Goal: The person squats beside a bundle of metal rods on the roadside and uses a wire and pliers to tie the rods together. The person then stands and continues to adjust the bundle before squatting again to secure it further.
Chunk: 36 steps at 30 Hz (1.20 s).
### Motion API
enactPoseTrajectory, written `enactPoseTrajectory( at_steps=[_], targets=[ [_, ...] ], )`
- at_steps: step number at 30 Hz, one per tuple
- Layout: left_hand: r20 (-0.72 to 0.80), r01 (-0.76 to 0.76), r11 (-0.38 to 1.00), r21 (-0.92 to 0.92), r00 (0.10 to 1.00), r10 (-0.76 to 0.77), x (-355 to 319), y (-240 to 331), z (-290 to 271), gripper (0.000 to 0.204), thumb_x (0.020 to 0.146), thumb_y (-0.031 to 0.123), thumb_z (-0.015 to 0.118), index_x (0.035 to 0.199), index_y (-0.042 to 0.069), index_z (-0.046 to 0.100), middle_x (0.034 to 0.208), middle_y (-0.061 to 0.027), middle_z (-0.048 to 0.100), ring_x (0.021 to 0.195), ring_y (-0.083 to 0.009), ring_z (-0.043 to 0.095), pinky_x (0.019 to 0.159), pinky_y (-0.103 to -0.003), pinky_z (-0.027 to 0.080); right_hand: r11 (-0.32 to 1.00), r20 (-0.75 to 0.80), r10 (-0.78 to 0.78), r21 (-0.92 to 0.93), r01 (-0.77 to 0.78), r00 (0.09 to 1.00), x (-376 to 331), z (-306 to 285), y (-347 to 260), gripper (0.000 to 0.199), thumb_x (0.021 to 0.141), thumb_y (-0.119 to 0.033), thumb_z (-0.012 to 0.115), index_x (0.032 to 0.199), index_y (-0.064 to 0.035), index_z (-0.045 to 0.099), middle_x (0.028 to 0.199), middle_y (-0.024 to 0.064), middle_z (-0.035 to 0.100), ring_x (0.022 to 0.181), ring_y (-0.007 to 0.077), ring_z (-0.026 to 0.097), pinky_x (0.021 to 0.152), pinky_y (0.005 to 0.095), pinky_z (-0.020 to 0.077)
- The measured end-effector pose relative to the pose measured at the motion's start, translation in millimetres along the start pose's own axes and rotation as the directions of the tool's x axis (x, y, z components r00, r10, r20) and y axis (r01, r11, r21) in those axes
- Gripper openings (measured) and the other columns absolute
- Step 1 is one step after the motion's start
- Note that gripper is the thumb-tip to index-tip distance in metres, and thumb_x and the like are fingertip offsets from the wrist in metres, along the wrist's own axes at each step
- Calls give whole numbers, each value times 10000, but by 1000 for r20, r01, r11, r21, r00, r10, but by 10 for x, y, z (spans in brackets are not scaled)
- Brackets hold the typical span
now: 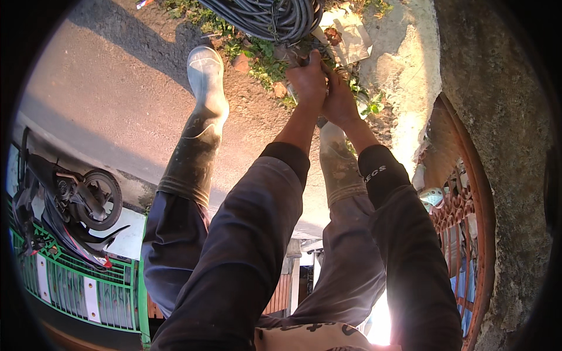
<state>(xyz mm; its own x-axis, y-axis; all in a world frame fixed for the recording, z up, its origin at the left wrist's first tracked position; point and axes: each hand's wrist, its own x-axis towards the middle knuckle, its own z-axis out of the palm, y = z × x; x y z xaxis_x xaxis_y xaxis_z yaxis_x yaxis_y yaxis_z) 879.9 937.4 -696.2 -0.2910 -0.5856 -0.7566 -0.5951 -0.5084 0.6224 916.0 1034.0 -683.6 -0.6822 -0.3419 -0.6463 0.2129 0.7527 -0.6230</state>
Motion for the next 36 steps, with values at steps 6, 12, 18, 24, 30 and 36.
enactPoseTrajectory(
  at_steps=[6, 12, 18, 24, 30, 36],
  targets=[
    [97, 183, 967, 178, 975, -202, -94, 170, -186, 179, 841, 144, 735, 789, 3, 637, 654, -58, 638, 556, -168, 593, 545, -302, 466, 993, -34, 89, 76, -87, 995, -261, 20, -206, 658, 850, -209, 689, 1384, 27, 385, 1216, 244, 591, 1118, 435, 585, 970, 488, 468],
    [330, 565, 739, 367, 663, -672, -115, 1119, -839, 313, 861, 288, 786, 936, 21, 640, 790, -63, 642, 646, -188, 613, 607, -299, 511, 114, 589, 217, 777, -619, 779, -688, 54, -1329, 171, 800, -99, 569, 962, -53, 544, 796, 33, 523, 722, 164, 481, 694, 354, 420],
    [607, 736, 639, 221, 409, -681, 21, 1321, -910, 285, 934, 292, 716, 1001, 40, 601, 867, -79, 657, 738, -184, 644, 677, -319, 561, -508, 648, -160, 592, -625, 745, -629, -48, -1478, 160, 827, -155, 549, 968, -80, 557, 762, 13, 502, 702, 169, 465, 695, 355, 412],
    [697, 782, 622, -36, 466, -545, 87, 868, -827, 121, 988, 152, 611, 980, 46, 552, 784, -11, 533, 695, -140, 580, 723, -317, 564, -43, 801, 2, 598, -800, 598, -462, -535, -1256, 271, 846, -241, 606, 1008, -24, 593, 830, 74, 607, 791, 231, 612, 762, 396, 495],
    [521, 709, 695, -118, 640, -565, -40, 820, -690, 129, 963, 116, 608, 1011, -1, 581, 764, -47, 586, 711, -193, 637, 653, -313, 576, 851, -107, 216, -466, -241, 970, -746, -498, -1859, 850, 735, -332, 824, 1313, 110, 385, 1169, 230, 533, 1050, 362, 576, 882, 495, 460],
    [367, 585, 811, -12, 757, -540, -164, 726, -479, 105, 906, 105, 639, 940, 34, 570, 717, -38, 590, 656, -187, 633, 607, -299, 531, 667, -228, 354, -618, -416, 907, -529, -244, -1466, 585, 852, -194, 639, 1319, 79, 417, 1112, 233, 514, 1048, 346, 533, 925, 487, 409]
  ],
)
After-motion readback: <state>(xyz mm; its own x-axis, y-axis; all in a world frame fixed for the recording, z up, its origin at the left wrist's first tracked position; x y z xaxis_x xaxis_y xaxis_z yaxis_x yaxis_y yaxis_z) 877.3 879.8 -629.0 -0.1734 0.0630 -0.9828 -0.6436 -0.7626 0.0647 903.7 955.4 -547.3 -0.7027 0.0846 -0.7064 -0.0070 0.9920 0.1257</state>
